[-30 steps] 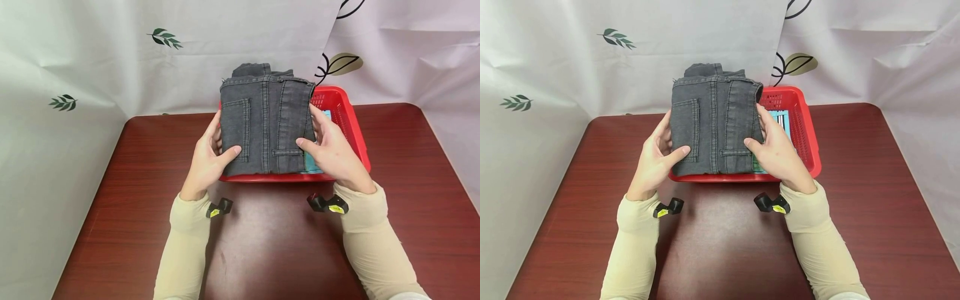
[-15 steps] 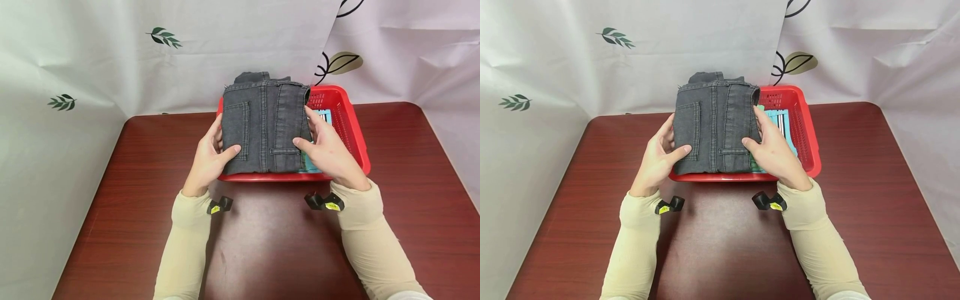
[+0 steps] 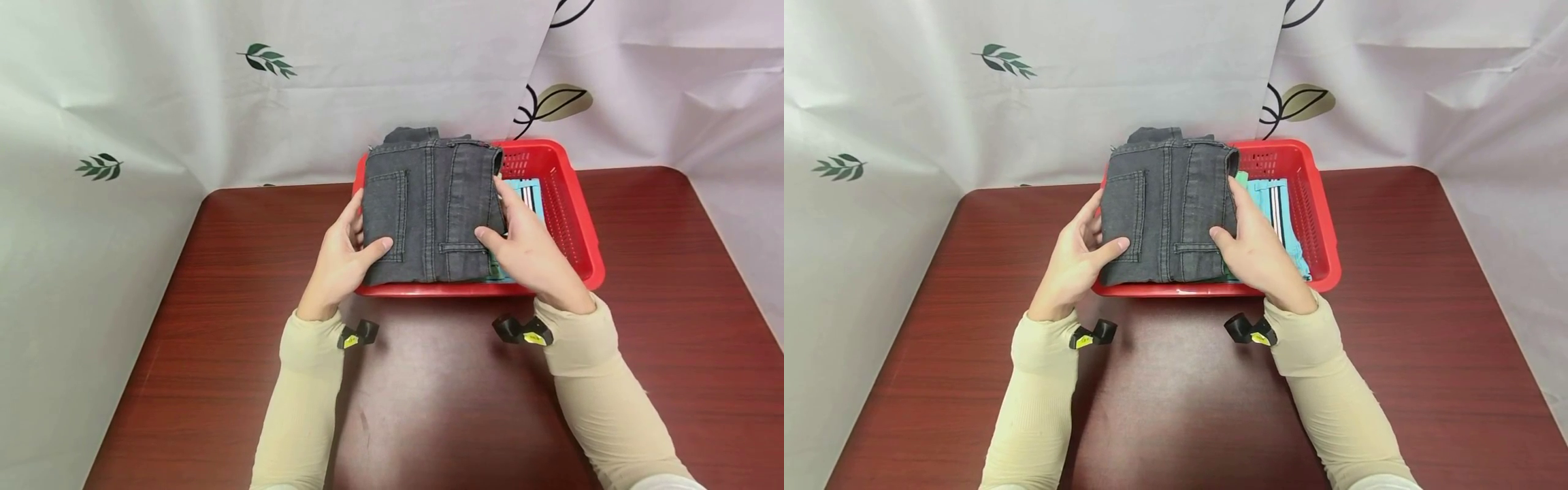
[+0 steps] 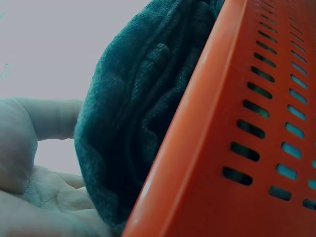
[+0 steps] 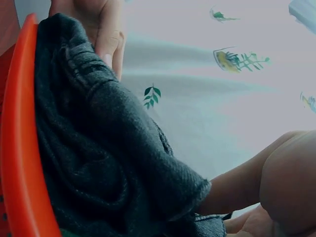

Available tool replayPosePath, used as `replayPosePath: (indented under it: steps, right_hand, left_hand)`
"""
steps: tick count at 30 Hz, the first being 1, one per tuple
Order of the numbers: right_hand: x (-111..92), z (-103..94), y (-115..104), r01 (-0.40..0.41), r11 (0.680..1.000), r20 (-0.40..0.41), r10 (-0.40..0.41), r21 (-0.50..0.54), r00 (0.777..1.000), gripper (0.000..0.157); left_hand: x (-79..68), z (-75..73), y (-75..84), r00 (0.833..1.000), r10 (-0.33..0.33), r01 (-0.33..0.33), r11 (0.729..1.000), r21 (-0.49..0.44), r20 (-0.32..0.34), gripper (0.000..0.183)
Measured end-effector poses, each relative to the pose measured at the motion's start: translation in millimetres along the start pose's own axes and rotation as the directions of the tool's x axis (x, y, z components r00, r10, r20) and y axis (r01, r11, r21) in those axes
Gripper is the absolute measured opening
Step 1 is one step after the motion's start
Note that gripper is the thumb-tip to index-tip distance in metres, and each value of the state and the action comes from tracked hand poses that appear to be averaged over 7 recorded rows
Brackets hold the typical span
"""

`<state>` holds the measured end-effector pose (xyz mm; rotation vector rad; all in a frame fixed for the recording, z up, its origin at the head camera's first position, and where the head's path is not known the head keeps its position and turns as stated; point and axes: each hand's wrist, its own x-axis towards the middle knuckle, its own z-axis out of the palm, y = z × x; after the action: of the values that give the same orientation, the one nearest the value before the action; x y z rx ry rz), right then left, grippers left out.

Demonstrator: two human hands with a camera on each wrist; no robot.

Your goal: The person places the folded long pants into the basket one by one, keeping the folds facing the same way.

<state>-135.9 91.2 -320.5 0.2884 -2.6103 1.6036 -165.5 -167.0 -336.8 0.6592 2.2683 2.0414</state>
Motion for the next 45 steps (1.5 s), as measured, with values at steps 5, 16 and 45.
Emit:
replayPosePath:
  steps: [5, 16, 45]
  right_hand:
    - [-0.8, 2.7, 0.9, -0.041, 0.996, -0.028, 0.038, -0.084, 0.999, 0.076]
    - [-0.2, 12.6, 2.2, 0.032, 0.993, -0.077, -0.041, -0.111, 0.996, 0.081]
    - [5.3, 9.0, -21.2, -0.082, 0.919, 0.029, 0.101, -0.386, 0.994, 0.081]
  left_hand:
    - [0.5, 0.1, -0.5, 1.000, -0.015, 0.015, 0.999, 0.032, -0.011, 0.081]
    - [-2.1, 2.4, 6.9, 0.996, -0.079, 0.081, 0.995, 0.053, -0.037, 0.082]
    - [-0.6, -1.9, 21.9, 0.988, -0.139, 0.152, 0.899, 0.410, -0.062, 0.073]
